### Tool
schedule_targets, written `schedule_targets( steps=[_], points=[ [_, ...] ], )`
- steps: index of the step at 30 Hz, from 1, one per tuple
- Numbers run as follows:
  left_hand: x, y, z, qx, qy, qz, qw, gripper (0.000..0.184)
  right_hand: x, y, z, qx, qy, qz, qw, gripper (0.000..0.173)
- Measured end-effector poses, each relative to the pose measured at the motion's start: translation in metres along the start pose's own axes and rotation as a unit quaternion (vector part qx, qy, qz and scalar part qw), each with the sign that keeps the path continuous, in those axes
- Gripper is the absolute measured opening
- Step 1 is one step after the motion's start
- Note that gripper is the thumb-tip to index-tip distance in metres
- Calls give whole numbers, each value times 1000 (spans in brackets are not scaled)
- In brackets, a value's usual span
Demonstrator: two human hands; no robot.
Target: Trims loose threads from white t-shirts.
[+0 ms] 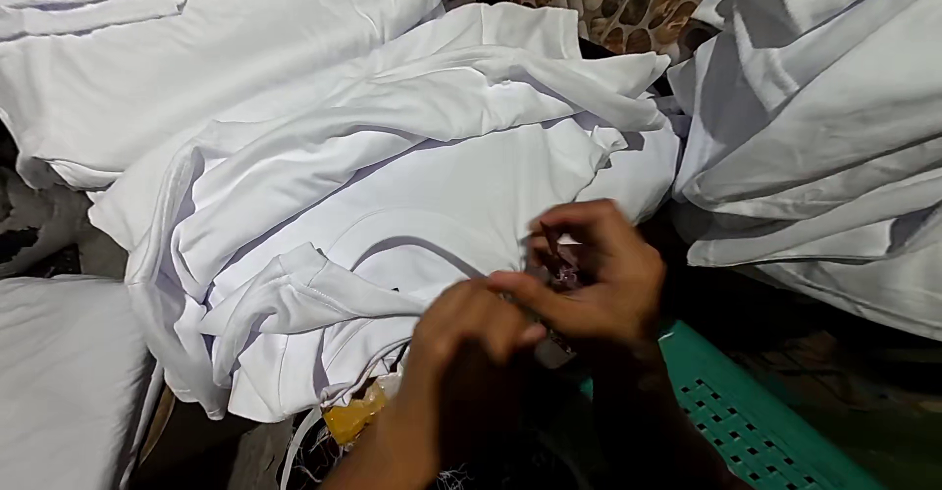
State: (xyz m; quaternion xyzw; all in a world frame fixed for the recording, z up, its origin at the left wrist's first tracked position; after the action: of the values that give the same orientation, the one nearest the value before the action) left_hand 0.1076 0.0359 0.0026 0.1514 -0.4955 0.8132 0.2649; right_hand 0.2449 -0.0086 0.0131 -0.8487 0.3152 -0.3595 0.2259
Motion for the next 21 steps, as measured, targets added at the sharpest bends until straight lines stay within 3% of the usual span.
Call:
schedule_targets(
  steps=[2,4,5,7,9,10,11,13,14,15,16,18,19,21],
  points=[
    [-17,10,9,-66,-192,-24,979,17,-13,-10,0,-42,134,-149,979,46],
    [-23,16,1,-40,-253,-14,967,15,-23,-14,-4,-75,226,-276,931,32],
    [-22,18,-3,0,-249,1,969,13,-24,-13,-5,-62,227,-268,934,21],
    [-13,22,-9,91,-202,38,974,16,-20,-7,2,-27,132,-163,977,9],
    [-2,24,-11,125,-121,53,983,20,-19,2,14,-101,-116,-77,985,13],
    [4,25,-12,127,-43,56,989,21,-23,7,19,-171,-266,-52,947,13],
    [9,26,-12,132,59,49,988,22,-30,11,24,-245,-404,-41,880,20],
    [15,29,-15,156,252,33,955,21,-41,20,30,-335,-566,-54,751,25],
    [17,31,-16,160,307,34,938,21,-43,23,31,-342,-574,-55,742,25],
    [17,32,-17,158,331,39,929,21,-43,25,29,-320,-529,-49,784,24],
    [17,32,-17,154,340,43,927,21,-38,27,26,-270,-440,-37,855,23],
    [17,34,-15,147,338,46,929,22,-22,33,19,-128,-190,-11,973,24],
    [18,35,-14,144,329,48,932,23,-15,38,16,-67,-77,10,995,31],
    [18,34,-14,134,313,54,939,25,-5,46,7,15,58,4,998,37]
  ],
)
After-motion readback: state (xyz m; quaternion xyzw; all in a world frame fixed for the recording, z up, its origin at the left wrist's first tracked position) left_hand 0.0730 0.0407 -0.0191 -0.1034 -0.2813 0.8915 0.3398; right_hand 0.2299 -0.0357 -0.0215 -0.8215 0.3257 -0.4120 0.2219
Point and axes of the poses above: each hand's wrist, its own y-axis away from the middle knuckle, its own x-axis out of the back of the hand, z = x × y, the point moved 4 cm from there along -y, towards the middle knuckle, and after that the axes turned 3 degrees about -x, right-handed, at the moved point
